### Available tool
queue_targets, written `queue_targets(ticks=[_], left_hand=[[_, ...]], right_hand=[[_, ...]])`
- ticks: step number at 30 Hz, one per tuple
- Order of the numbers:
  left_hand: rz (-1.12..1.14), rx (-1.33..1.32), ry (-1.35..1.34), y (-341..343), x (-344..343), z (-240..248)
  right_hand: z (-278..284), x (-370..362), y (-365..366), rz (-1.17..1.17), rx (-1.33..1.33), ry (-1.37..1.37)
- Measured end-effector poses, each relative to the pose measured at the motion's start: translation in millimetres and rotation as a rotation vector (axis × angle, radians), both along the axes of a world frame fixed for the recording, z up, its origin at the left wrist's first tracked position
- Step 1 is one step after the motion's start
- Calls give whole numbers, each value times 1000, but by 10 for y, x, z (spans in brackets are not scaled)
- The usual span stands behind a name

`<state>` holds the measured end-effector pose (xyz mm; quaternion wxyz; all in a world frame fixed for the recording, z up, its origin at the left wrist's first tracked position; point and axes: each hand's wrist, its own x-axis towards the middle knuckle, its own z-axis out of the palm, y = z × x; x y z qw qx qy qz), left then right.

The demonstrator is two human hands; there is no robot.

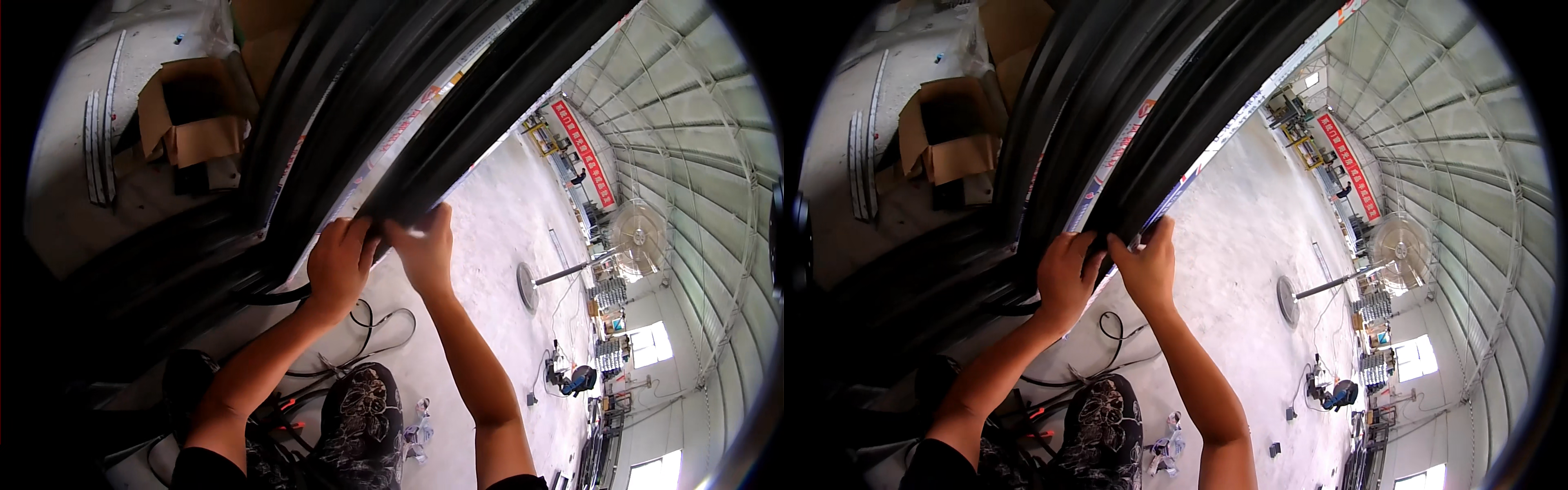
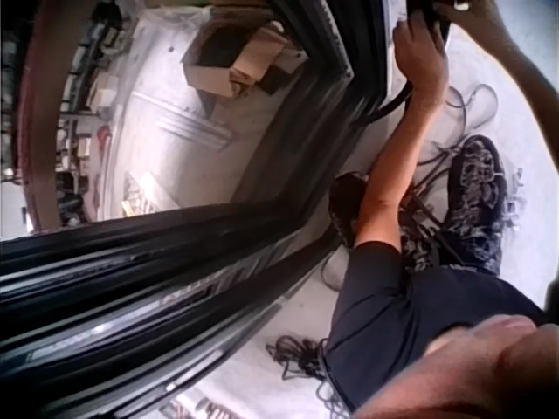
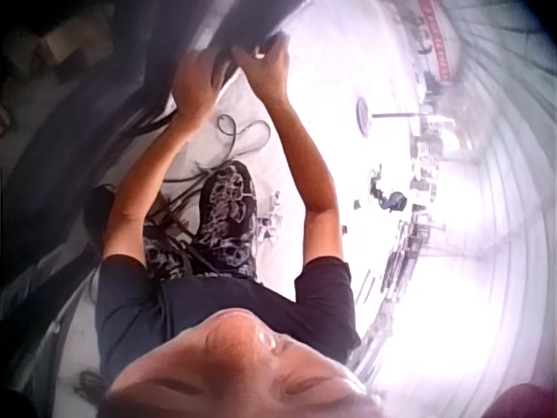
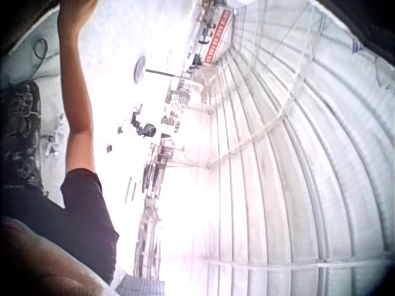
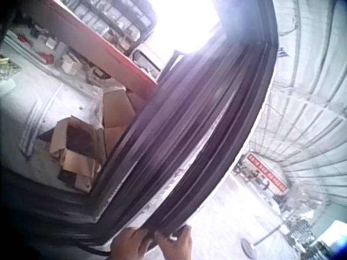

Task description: The person picks up a pair of scissors and carries them to a pile of rubber seal stripping on the floor. They take a length of the stripping to a stack of window frames, cut a segment with the scissors, and press it into the frame grooves by hand.

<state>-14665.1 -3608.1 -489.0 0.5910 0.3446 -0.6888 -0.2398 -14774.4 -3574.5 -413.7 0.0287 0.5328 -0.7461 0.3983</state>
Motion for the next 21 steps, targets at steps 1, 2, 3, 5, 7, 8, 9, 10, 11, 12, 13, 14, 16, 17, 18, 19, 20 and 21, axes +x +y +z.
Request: queue_targets(ticks=[1,2,3,5,7,8,9,10,11,12,13,14,16,17,18,19,20,21], left_hand=[[-12,13,-22,17,18,-45],[-25,27,-44,37,34,-86],[-39,41,-66,52,40,-128],[-67,51,-129,75,51,-235],[-81,51,-147,86,66,-322],[-100,63,-171,98,76,-350],[-115,70,-175,125,58,-366],[-121,78,-179,136,56,-390],[-127,86,-182,145,52,-415],[-131,84,-171,153,38,-435],[-149,101,-156,157,31,-442],[-166,117,-141,157,24,-445],[-173,112,-123,167,-11,-455],[-161,123,-146,170,-26,-458],[-150,134,-169,167,-36,-461],[-137,139,-188,164,-43,-446],[-125,147,-195,162,-37,-442],[-122,145,-205,163,-28,-429]], right_hand=[[-42,10,6,-18,0,-8],[-73,9,12,-36,0,-17],[-91,6,16,-56,1,-24],[-68,57,20,-87,0,10],[-61,62,4,-98,-1,11],[-61,54,11,-89,-11,19],[-63,18,32,-57,-30,-13],[-71,-19,40,-17,-50,-46],[-90,-43,44,25,-69,-78],[-135,-47,66,28,-64,-66],[-205,-50,116,28,-51,-50],[-252,-49,139,29,-37,-35],[-246,-70,158,-27,20,-36],[-231,-58,161,-58,50,-38],[-201,-34,132,-55,64,-49],[-189,-18,116,-46,64,-64],[-185,-2,102,-36,63,-79],[-186,12,91,-26,62,-95]])
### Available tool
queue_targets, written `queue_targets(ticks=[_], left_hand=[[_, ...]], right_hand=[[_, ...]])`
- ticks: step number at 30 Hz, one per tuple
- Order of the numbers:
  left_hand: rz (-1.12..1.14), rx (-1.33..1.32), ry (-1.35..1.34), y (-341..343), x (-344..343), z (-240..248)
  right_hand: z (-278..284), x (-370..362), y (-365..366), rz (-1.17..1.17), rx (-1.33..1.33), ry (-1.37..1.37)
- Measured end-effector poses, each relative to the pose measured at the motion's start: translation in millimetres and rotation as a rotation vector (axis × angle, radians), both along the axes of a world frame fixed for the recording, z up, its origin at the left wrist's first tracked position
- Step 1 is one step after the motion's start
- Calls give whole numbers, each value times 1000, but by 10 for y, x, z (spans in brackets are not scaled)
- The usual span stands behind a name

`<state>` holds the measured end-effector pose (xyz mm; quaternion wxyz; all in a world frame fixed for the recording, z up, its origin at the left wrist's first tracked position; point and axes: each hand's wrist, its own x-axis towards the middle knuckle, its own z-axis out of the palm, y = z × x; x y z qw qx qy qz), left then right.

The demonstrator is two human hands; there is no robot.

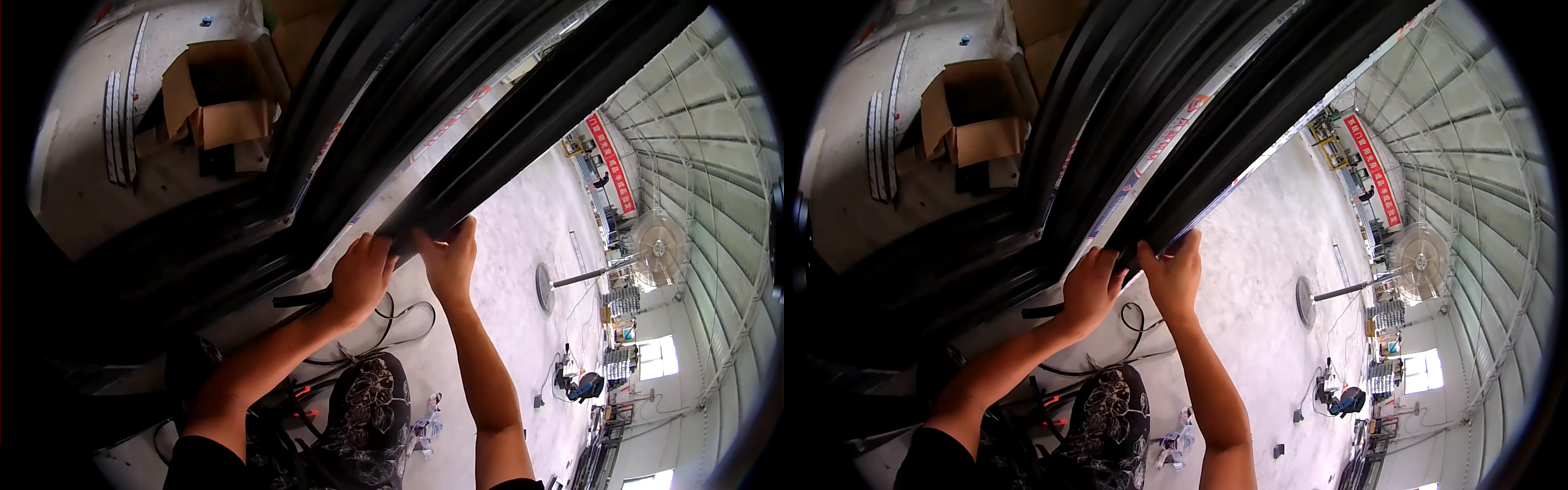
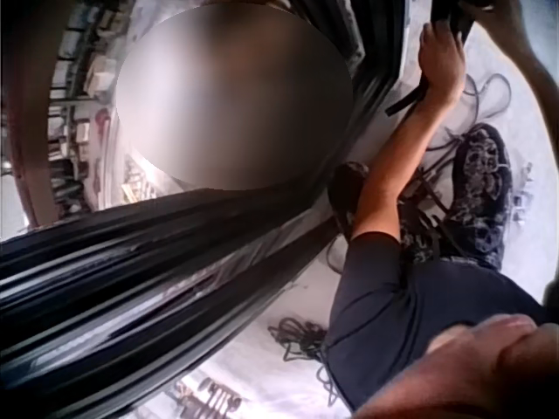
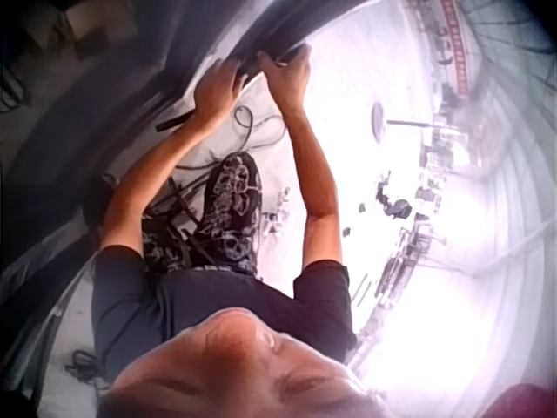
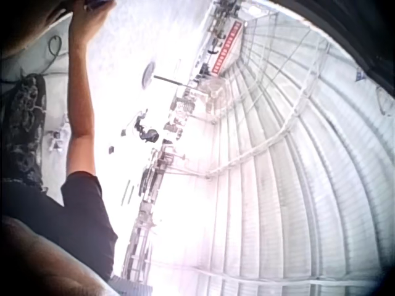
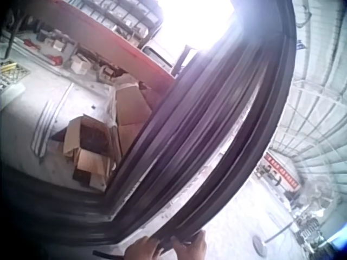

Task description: The person picks up a pair of scissors and carries them to a pile of rubber seal stripping on the floor. They take a length of the stripping to a stack of window frames, cut a segment with the scissors, and press it into the frame grooves by hand.

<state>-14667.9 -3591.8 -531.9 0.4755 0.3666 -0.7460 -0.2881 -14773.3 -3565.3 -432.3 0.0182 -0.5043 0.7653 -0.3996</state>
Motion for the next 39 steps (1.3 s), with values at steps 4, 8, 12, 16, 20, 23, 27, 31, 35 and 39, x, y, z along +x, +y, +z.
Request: queue_targets(ticks=[4,8,12,16,20,23,27,31,35,39], left_hand=[[-12,-25,-48,-36,69,38],[-23,-56,-81,-97,82,30],[-25,-63,-136,-92,30,4],[-5,-84,-157,-95,24,43],[-39,-94,-136,-84,47,62],[-9,-136,-134,-116,41,56],[-14,-124,-150,-73,-17,33],[-56,-87,-162,-96,17,45],[-39,-108,-177,-109,4,44],[-45,-121,-165,-104,-3,46]], right_hand=[[-113,-71,-2,27,-51,0],[-139,-17,-25,-18,-41,17],[-79,44,-19,-70,-27,67],[-73,-1,-21,-63,-7,72],[-23,-49,16,27,-36,68],[47,28,11,-38,17,54],[5,-7,21,-74,15,34],[73,2,25,-9,4,39],[123,51,11,-58,37,-7],[85,-13,7,-29,3,19]])
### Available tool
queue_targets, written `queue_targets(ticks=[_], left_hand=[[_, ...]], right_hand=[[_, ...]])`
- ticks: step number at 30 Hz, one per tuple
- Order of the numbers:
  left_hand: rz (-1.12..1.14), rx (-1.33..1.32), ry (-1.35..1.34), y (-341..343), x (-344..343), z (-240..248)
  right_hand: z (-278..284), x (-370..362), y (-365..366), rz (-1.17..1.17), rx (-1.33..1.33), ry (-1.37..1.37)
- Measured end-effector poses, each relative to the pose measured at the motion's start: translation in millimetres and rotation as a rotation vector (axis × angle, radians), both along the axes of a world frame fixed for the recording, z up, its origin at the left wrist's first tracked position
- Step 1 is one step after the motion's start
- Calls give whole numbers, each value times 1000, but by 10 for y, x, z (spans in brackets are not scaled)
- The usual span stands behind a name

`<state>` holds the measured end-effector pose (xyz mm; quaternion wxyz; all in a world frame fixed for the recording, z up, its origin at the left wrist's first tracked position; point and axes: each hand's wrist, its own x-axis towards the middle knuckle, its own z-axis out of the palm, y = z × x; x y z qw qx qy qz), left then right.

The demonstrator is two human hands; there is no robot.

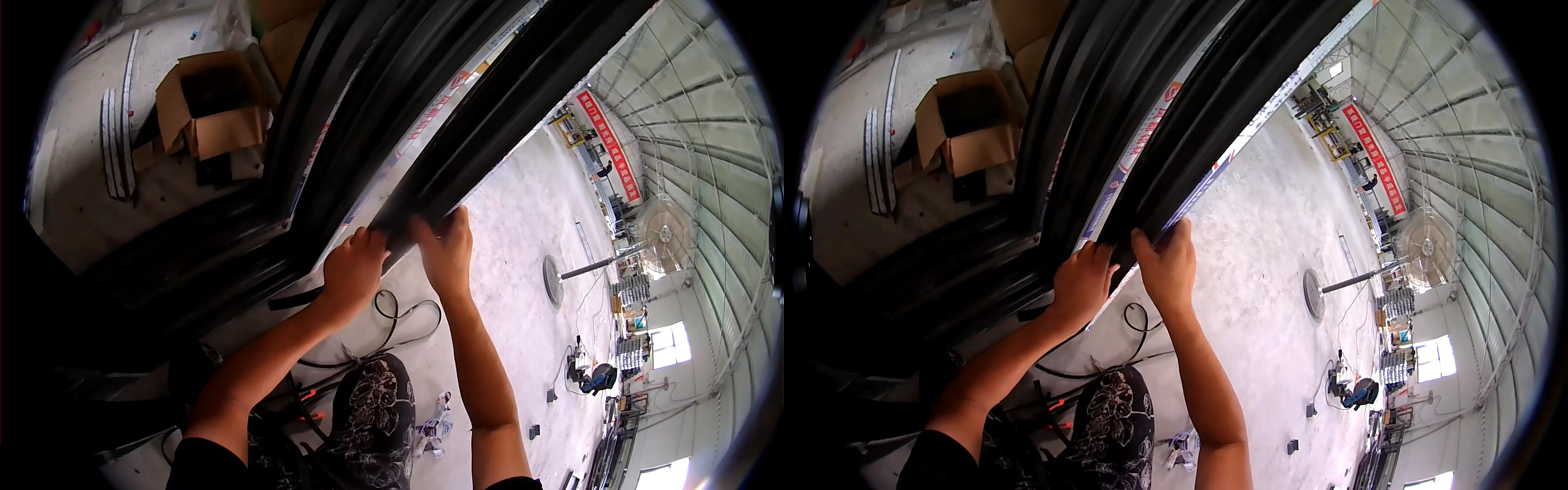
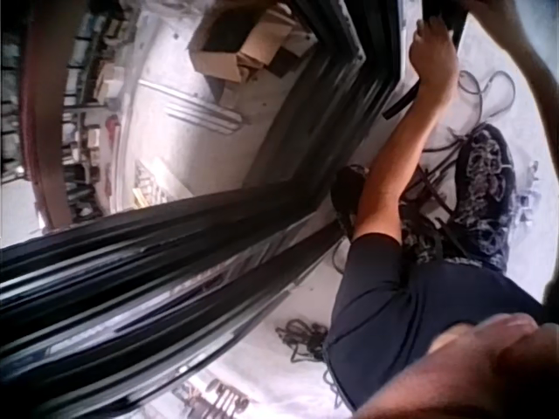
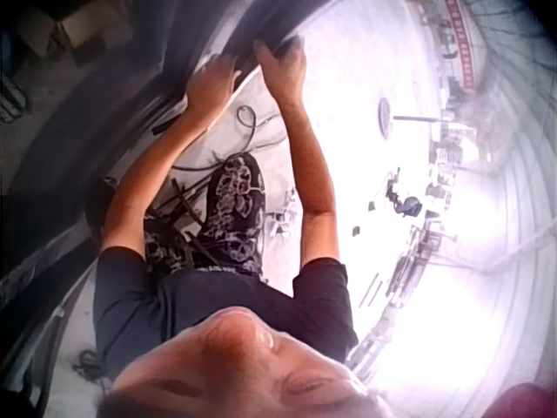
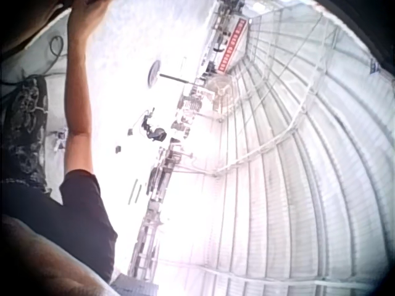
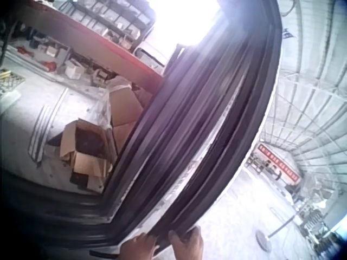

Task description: The person picks up a pair of scissors and carries them to a pile of rubber seal stripping on the floor. They take a length of the stripping to a stack of window frames, cut a segment with the scissors, and press it into the frame grooves by hand.

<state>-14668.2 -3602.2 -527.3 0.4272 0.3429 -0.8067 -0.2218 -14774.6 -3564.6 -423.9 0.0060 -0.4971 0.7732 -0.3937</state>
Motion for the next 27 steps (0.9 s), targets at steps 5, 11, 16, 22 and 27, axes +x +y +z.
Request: queue_targets(ticks=[5,11,16,22,27], left_hand=[[5,-6,7,-21,16,-21],[-10,24,7,-3,15,1],[-14,25,16,-14,27,9],[-9,11,13,-11,30,-30],[-10,-4,18,45,3,17]], right_hand=[[296,54,-222,58,-303,-118],[399,103,-205,-74,-190,-22],[484,107,-213,59,-281,-185],[325,242,-456,-144,-421,365],[307,308,-468,-274,-436,311]])
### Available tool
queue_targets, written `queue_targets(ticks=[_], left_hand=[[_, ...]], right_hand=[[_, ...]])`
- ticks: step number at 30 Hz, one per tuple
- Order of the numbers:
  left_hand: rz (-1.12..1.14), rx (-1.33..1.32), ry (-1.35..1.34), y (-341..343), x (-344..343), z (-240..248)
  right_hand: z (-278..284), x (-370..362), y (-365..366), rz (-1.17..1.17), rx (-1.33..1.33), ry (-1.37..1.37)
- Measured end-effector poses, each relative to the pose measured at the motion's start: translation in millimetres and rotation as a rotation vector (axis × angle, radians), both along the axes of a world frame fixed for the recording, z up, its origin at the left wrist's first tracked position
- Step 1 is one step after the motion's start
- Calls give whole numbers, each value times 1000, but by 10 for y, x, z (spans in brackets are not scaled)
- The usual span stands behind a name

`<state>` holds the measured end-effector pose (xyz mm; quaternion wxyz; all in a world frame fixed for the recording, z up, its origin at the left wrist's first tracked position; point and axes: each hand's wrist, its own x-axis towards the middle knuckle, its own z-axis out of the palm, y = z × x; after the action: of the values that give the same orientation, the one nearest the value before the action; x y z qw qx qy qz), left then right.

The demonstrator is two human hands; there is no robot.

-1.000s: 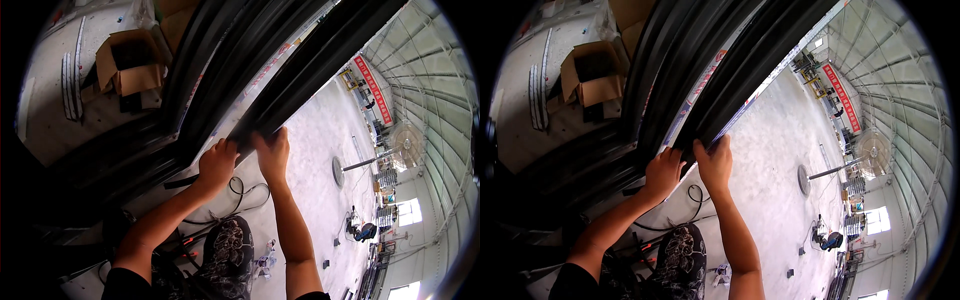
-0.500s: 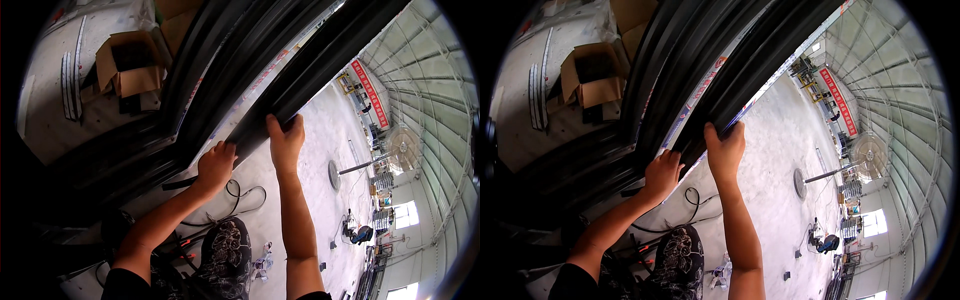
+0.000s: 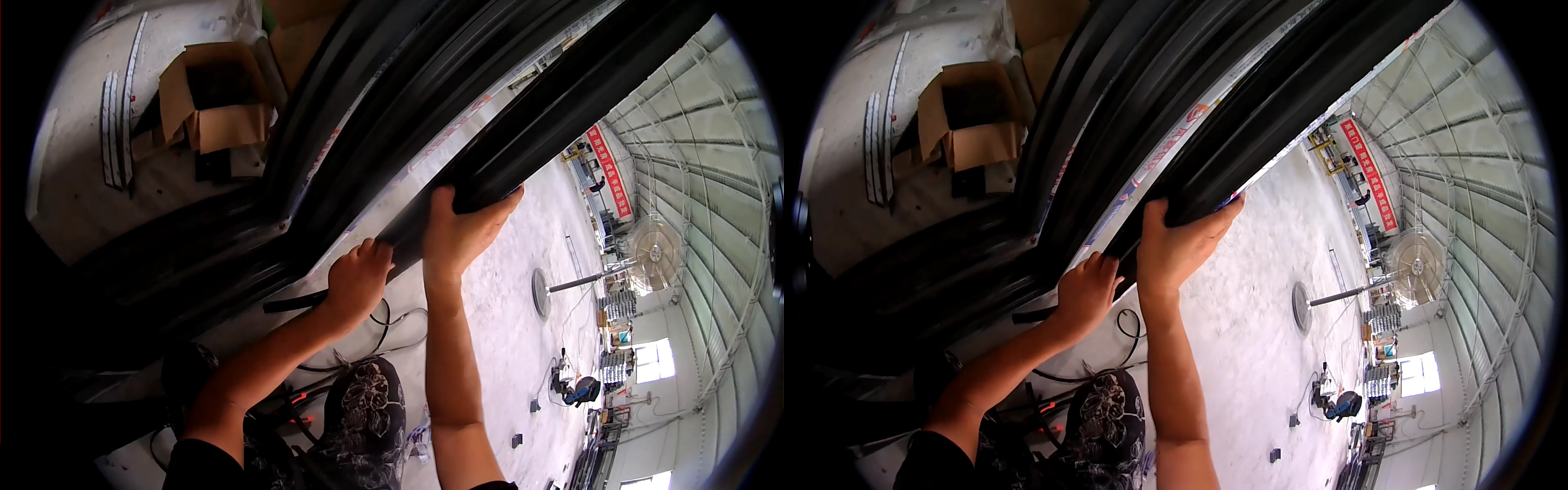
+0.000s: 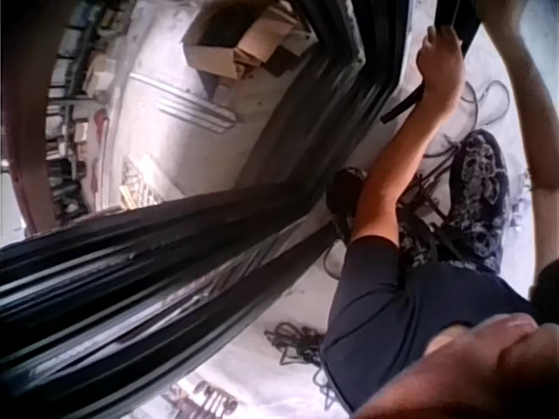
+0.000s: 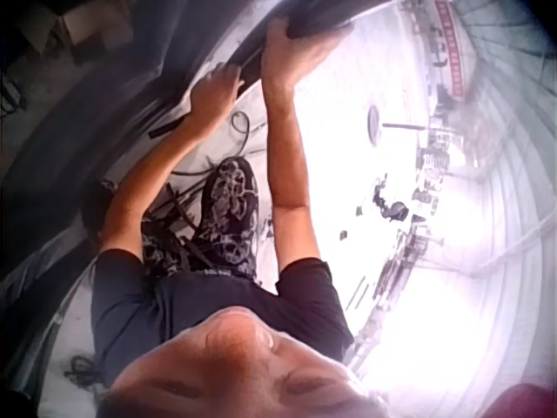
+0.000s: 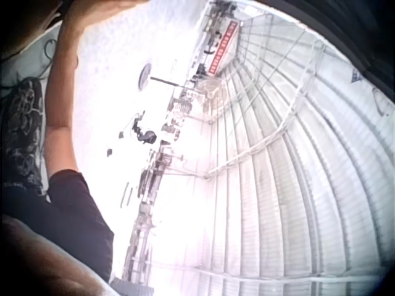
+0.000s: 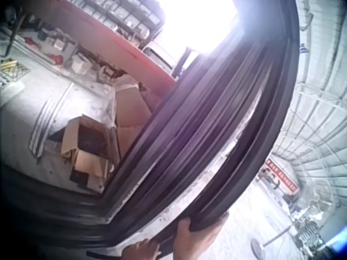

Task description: The person picks up a pair of scissors and carries them to a pile of rubber seal stripping on the floor. They take a length of the stripping to a stack of window frames, cut a segment with the scissors, and press it into the frame grooves by hand.

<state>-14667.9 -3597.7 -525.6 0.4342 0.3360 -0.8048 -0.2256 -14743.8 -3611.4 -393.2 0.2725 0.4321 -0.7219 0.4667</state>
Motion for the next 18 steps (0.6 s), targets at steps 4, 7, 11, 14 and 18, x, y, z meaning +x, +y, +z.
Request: queue_targets(ticks=[4,7,11,14,18], left_hand=[[41,-30,-6,-8,0,25],[31,-42,11,-18,24,21],[24,7,32,-51,30,-106],[62,55,14,30,58,-199],[92,155,8,266,12,-659]], right_hand=[[-1,48,-33,-9,-1,-22],[-30,-27,-28,20,-31,71],[-50,-66,74,245,21,-126],[-103,-77,199,334,132,-397],[-239,-169,244,296,87,-336]])
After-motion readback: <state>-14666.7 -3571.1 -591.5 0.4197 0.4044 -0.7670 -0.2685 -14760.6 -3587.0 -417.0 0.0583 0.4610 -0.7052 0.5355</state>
